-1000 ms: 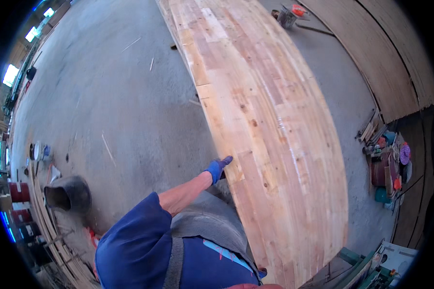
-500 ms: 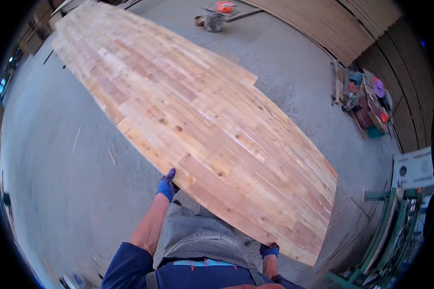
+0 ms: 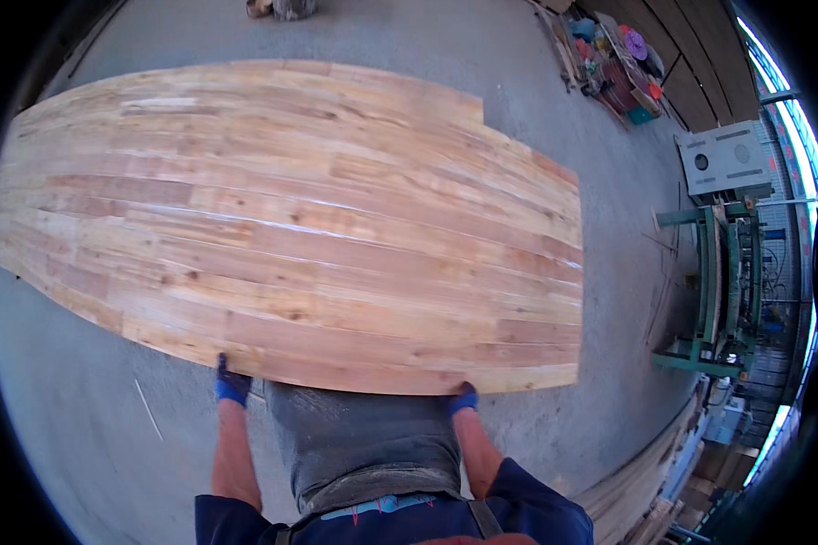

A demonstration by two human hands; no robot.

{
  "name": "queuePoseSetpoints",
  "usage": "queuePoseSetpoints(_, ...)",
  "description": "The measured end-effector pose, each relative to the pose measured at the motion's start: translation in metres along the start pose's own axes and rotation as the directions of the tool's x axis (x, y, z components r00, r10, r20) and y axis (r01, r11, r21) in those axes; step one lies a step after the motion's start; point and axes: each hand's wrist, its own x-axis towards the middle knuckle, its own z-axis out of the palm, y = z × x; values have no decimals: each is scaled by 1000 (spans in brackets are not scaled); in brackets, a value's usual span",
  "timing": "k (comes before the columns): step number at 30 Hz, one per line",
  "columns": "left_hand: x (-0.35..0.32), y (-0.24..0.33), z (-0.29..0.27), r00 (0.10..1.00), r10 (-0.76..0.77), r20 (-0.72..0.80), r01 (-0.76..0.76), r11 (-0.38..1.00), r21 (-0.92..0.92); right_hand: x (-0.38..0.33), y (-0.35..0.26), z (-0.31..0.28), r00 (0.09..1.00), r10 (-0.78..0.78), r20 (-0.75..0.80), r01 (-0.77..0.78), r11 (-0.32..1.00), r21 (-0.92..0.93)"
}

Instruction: The person applies a white adhesive to thin wooden strips using a roller, then places the strips into a curved metal jig to form a panel. They repeat this process, stacking and aligning the strips, and later move a completed curved wooden panel across the workshop floor.

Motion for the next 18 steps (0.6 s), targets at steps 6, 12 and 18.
queuePoseSetpoints(6,-76,-240,144,933,-51,-356,196,903,383,60,-69,4,783,595,-181,-550,799,244)
queuePoseSetpoints(12,-144,-744,303,849,-341,-404,450,868,212,113,-440,-155,534,842,76,-841,538,-55)
queuePoseSetpoints(18,-190,-1181,512,746,-444,-497,602,769,217,278,-841,-441,818,542,-192,-532,840,102)
